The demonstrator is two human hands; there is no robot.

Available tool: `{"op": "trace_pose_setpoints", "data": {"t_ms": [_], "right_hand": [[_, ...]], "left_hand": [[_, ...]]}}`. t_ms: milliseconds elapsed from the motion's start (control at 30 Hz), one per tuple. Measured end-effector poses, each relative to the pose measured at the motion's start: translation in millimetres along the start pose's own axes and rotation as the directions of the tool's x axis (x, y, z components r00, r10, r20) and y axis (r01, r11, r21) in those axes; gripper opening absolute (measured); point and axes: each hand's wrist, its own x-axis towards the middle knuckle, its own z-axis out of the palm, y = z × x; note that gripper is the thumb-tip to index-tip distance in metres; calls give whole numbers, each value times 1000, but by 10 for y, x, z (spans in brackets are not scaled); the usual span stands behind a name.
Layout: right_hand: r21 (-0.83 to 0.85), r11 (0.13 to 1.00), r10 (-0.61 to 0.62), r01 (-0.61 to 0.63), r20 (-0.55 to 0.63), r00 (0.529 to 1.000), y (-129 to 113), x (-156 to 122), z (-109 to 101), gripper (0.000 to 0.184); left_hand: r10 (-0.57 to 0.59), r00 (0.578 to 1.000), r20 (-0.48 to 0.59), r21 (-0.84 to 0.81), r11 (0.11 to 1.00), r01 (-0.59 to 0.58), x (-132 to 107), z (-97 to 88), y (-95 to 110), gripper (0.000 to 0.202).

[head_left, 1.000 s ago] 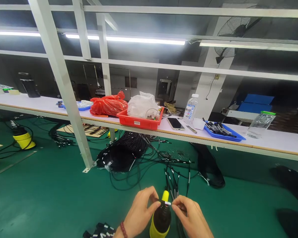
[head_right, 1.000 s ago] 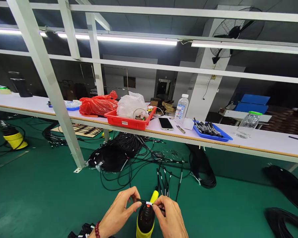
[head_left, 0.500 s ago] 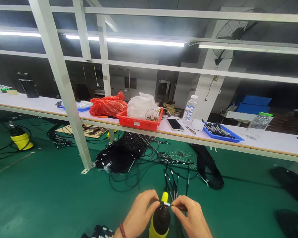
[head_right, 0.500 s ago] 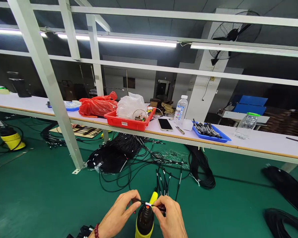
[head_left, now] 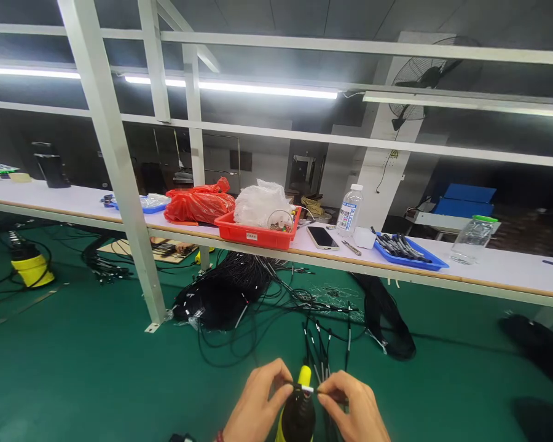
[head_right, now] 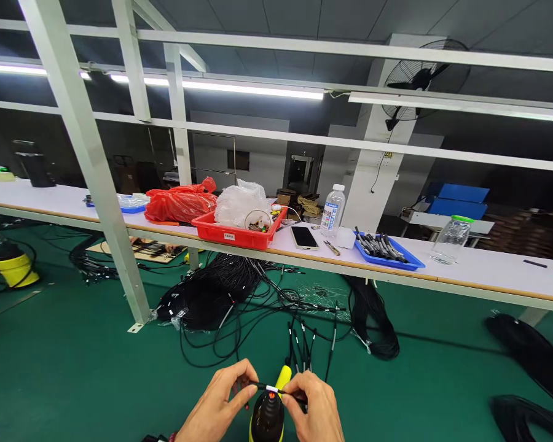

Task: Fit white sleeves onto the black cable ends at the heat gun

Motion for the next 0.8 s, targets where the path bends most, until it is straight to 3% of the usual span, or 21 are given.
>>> {"op": "trace_pose_setpoints", "data": {"t_ms": [100, 300, 533, 700, 800], "right_hand": [[3, 1000, 11, -11, -12, 1000, -7, -18, 4, 16], [-24, 1000, 9, -10, -44, 999, -78, -87, -22, 28], [27, 1000, 16, -15, -28, 999, -47, -54, 13, 20], [-66, 997, 45, -45, 0, 999, -38, -96, 8, 32], [-62, 997, 42, -41, 10, 999, -55, -101, 1, 34]], "left_hand": [[21, 1000, -7, -9, 1000, -21, -10, 19, -11, 11], [0, 1000, -24, 96, 995, 3, 0, 58, -28, 37], [75, 997, 0, -8, 997, -75, -14, 34, -24, 17], [13, 1000, -28, 91, 996, -11, 3, 69, -72, 41], [12, 999, -39, 94, 996, -9, 12, 74, -90, 41]]}}
